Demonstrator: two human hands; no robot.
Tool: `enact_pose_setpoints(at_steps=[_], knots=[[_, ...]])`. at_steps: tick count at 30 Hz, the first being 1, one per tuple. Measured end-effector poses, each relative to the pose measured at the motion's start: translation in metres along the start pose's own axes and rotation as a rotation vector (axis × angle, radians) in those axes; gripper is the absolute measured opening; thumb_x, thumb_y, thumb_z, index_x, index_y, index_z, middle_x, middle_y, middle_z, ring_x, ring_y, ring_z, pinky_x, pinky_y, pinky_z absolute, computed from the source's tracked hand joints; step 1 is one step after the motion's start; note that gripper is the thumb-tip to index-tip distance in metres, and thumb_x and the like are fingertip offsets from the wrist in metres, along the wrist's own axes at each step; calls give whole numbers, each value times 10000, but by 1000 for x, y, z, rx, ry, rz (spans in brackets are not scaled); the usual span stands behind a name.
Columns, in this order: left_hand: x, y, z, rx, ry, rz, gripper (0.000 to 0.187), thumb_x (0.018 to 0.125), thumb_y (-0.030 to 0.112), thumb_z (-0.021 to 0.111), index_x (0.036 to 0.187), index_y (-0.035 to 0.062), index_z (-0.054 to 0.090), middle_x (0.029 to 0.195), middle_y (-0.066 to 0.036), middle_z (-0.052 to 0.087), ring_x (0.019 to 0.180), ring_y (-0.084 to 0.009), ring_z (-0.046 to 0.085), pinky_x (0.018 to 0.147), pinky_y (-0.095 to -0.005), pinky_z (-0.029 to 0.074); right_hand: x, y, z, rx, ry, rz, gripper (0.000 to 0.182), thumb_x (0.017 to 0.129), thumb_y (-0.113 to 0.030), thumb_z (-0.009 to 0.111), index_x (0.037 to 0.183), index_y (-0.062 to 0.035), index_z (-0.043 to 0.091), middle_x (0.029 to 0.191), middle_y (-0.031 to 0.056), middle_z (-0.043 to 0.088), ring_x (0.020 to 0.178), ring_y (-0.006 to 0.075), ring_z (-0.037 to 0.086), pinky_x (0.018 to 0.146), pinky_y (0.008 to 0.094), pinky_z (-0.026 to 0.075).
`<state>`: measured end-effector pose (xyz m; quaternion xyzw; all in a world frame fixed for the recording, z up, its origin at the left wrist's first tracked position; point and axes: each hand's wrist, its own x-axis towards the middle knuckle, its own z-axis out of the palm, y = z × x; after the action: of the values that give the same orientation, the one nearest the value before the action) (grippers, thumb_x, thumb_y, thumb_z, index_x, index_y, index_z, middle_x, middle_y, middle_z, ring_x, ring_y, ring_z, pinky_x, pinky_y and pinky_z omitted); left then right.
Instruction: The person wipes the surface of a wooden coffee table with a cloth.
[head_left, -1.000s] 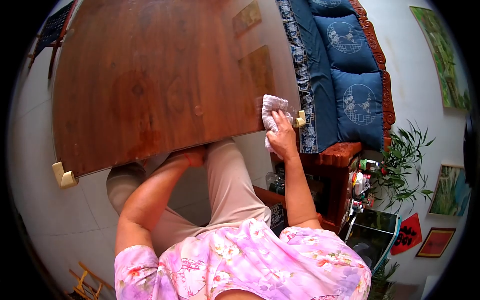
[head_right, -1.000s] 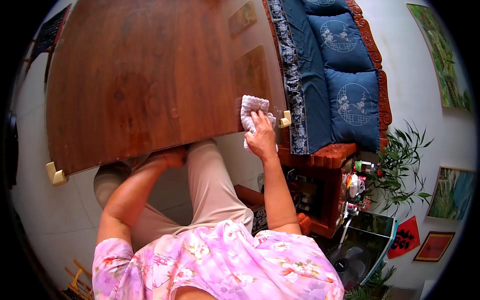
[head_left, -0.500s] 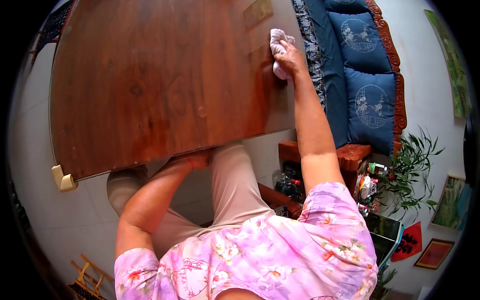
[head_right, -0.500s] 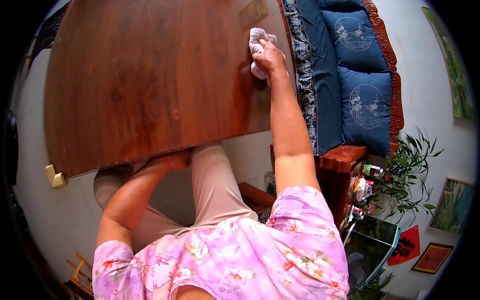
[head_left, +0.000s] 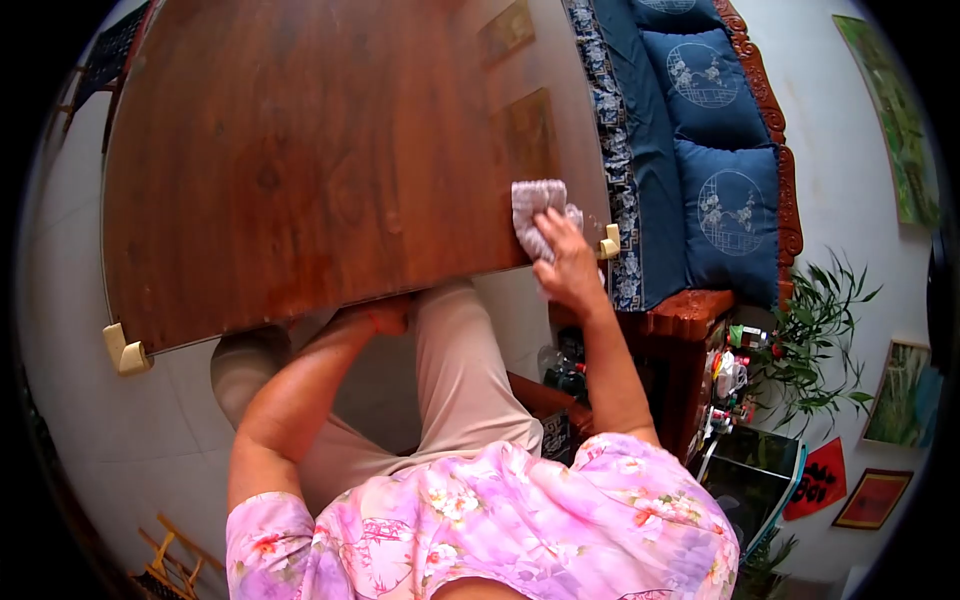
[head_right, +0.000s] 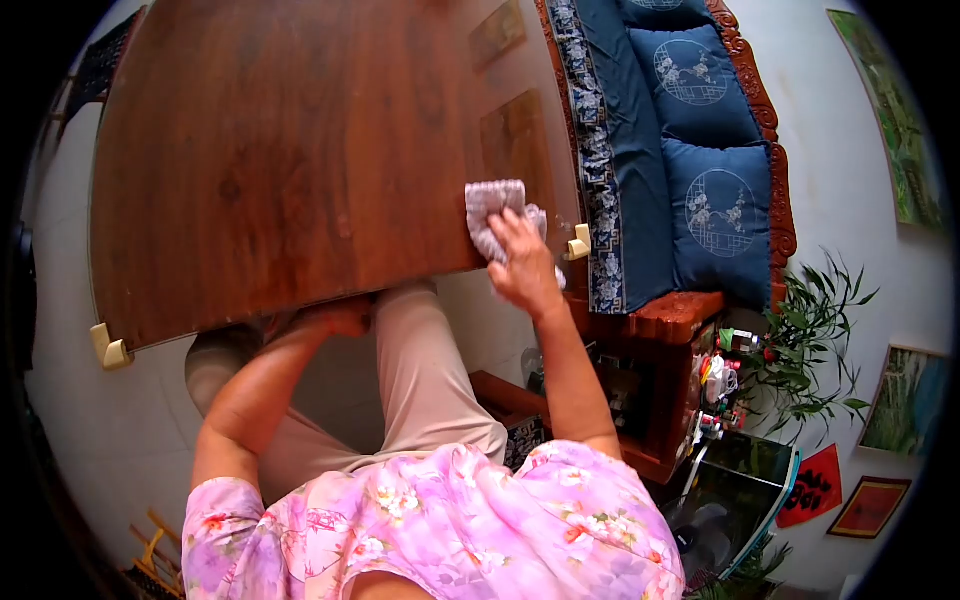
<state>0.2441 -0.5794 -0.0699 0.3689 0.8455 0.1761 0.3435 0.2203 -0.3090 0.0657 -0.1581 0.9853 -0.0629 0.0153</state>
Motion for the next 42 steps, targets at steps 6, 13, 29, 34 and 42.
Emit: enact_pose_setpoints(at_steps=[6,13,29,34,42], knots=[[-14,13,-21,-190,60,32,491,753,227,545,1238,145,532,1283,-128,527,1192,-295,478,1015,-387,368,41,-9,4,21,50,67,573,660,-104,593,1225,-26,543,1273,224,512,1182,373,482,1028,404,374],[-11,16,-25,-289,129,56,609,706,131,575,1306,156,478,1327,-122,495,1211,-298,461,1030,-386,356,183,32,20,-36,129,8,569,664,-187,598,1218,-63,564,1235,208,549,1108,363,541,981,396,423],[-30,10,-21,-226,-105,-135,529,759,255,552,1250,63,507,1264,-181,524,1196,-313,487,997,-420,392,281,33,21,-18,-17,37,623,703,-282,602,1303,-144,511,1310,125,526,1171,316,521,1007,342,397],[-63,23,-2,-139,-23,-257,513,763,274,588,1207,24,530,1177,-199,571,1113,-352,533,940,-417,435,175,-12,23,-60,91,-79,549,697,-193,562,1236,-89,555,1258,148,549,1150,307,529,995,377,406],[-146,55,31,-309,882,-198,298,778,171,647,1038,27,631,901,-174,643,791,-317,631,717,-371,506,53,-46,28,3,43,-39,569,722,-196,569,1283,-114,522,1362,146,463,1247,318,439,1057,392,347]])
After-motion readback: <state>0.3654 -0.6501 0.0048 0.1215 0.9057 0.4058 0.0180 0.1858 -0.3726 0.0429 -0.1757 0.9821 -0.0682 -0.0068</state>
